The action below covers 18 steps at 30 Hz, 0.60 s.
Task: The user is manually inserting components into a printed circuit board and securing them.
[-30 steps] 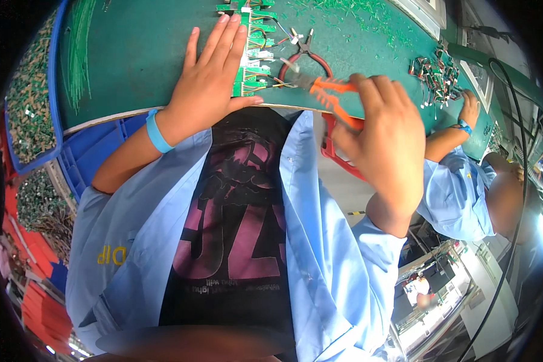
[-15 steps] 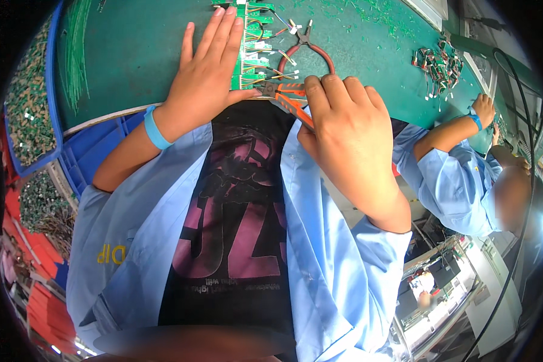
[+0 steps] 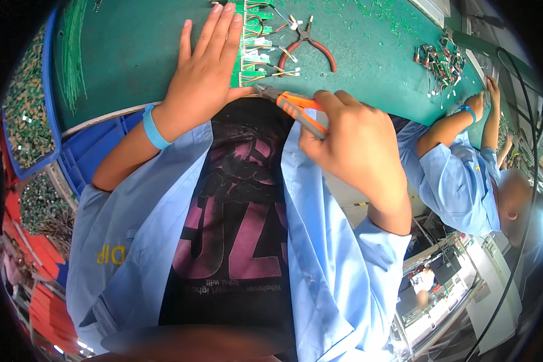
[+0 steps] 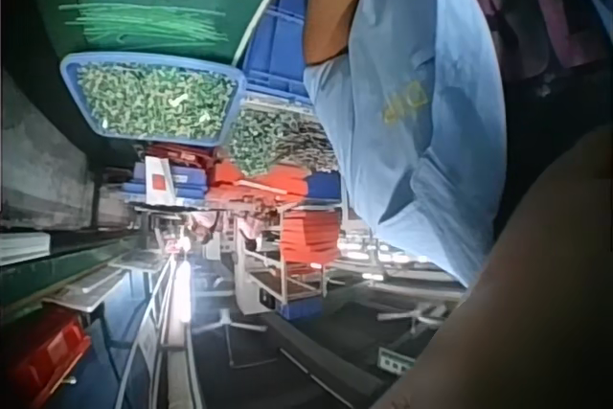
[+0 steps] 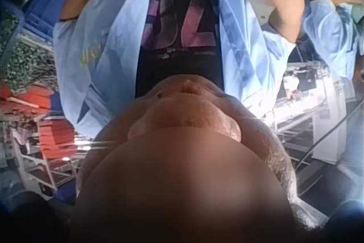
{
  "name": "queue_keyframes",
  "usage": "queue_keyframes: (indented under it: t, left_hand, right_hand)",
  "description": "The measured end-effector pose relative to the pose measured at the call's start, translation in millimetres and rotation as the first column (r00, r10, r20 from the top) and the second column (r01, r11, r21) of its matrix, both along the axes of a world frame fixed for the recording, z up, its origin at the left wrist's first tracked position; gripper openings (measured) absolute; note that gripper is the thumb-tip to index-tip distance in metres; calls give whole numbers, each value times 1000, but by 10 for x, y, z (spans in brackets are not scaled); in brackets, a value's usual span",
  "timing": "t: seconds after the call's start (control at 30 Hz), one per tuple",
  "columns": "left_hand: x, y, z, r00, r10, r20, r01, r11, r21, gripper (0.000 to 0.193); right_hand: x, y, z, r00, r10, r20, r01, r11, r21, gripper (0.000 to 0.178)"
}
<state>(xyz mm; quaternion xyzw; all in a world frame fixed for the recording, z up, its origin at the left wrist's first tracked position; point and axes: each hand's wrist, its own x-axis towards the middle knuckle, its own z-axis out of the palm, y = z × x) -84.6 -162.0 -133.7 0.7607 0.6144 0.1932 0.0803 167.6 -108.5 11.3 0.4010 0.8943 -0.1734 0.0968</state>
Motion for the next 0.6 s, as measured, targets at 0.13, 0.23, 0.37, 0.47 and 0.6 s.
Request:
queue_keyframes:
  t: [0.13,0.23,0.37,0.47,0.6]
  left_hand:
    - [18,0,37,999,6,51,-6,1000,2,115]
    - [30,53,67,997,-15,77,15,1000,-5,115]
    - [19,-8,24,996,8,90,-4,999,-43,120]
    - [26,-4,4,995,26,92,-20,998,-68,125]
    - [68,18,20,998,16,59,-12,998,-63,126]
  right_hand:
    - [392,186,111,959,-267,-97,271,962,25,45]
    - [748,367,-59,895,-384,-225,422,894,153,47]
    - [1084,112,-445,663,-723,-193,529,635,-563,48]
    - [947,-231,-678,685,-728,-24,311,323,-894,45]
    - [348,-474,-793,595,-803,30,309,195,-931,53]
